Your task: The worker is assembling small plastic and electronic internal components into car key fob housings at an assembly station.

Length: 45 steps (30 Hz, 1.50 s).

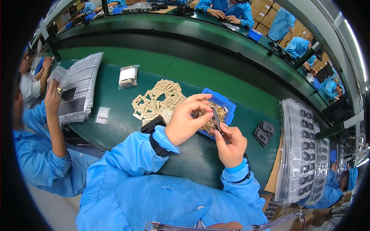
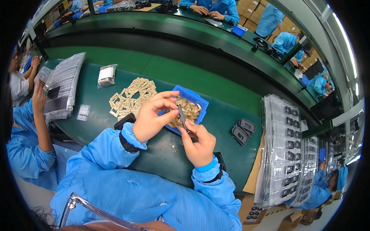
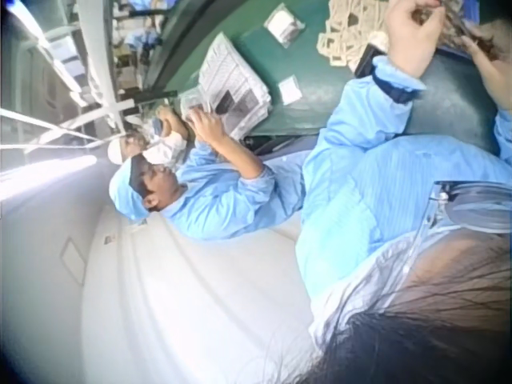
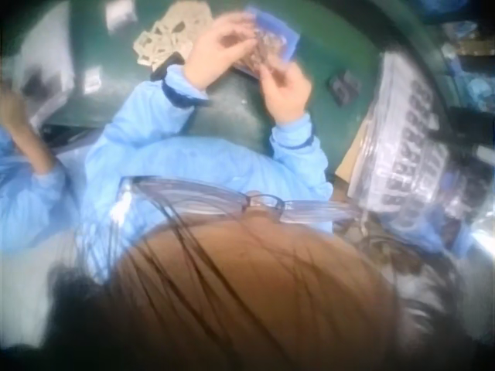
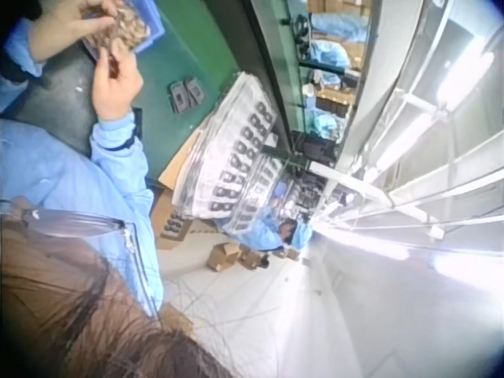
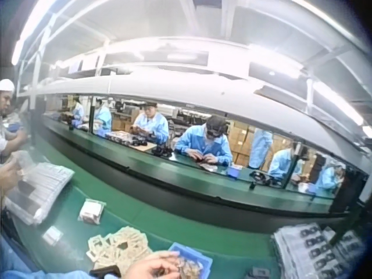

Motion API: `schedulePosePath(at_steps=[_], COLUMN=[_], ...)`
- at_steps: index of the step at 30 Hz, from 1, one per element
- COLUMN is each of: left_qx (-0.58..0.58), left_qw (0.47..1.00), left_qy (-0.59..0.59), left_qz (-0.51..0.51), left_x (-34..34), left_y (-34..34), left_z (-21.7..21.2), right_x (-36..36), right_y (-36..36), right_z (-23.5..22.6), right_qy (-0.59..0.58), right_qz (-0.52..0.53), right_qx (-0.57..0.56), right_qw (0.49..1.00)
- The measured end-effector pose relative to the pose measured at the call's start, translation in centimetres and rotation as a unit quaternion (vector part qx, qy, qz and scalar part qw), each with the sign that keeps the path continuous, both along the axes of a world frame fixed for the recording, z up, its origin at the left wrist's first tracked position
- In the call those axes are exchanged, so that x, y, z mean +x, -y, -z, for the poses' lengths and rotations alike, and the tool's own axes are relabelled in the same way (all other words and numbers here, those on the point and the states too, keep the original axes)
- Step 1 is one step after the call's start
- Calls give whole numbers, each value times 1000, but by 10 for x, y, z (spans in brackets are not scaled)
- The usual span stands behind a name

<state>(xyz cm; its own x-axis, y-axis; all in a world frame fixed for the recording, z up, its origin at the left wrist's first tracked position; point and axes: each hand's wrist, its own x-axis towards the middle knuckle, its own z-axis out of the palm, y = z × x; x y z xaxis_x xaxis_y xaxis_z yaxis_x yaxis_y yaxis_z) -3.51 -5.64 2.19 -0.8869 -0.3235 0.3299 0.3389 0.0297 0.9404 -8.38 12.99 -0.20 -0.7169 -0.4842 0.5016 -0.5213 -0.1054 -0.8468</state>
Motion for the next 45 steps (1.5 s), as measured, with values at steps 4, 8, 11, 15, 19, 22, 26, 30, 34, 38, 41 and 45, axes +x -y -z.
schedulePosePath(at_steps=[4,8,11,15,19,22,26,30,34,38,41,45], left_qx=[-99,-188,-286,-279,-464,-489,-428,-257,-158,-110,-62,-45], left_qw=[995,979,948,946,854,851,884,955,981,984,987,986], left_qy=[-34,-67,-130,-162,-111,-37,-85,-143,-60,-38,-18,-5], left_qz=[-9,-30,-44,-36,-208,-187,-167,-32,99,136,150,161], left_x=[0,0,-2,3,-7,-7,-2,2,3,5,7,7], left_y=[5,6,3,4,17,18,14,3,-1,0,1,4], left_z=[-4,-5,-8,-9,-9,-3,-10,-18,-12,-11,-14,-16], right_x=[-1,7,5,3,0,-4,-7,-2,2,5,6,4], right_y=[-5,-2,-4,-5,-3,-3,-4,-9,-9,-8,-5,-6], right_z=[2,-8,-8,-17,-27,-27,-20,-19,-15,-13,-11,-10], right_qy=[24,140,173,167,173,218,252,261,189,174,156,137], right_qz=[-38,-93,-84,-14,44,16,-44,-117,-110,-71,-65,-69], right_qx=[-2,-62,-107,-87,-63,-80,-88,-94,-89,-85,-93,-93], right_qw=[999,984,975,982,982,973,963,954,972,978,981,984])
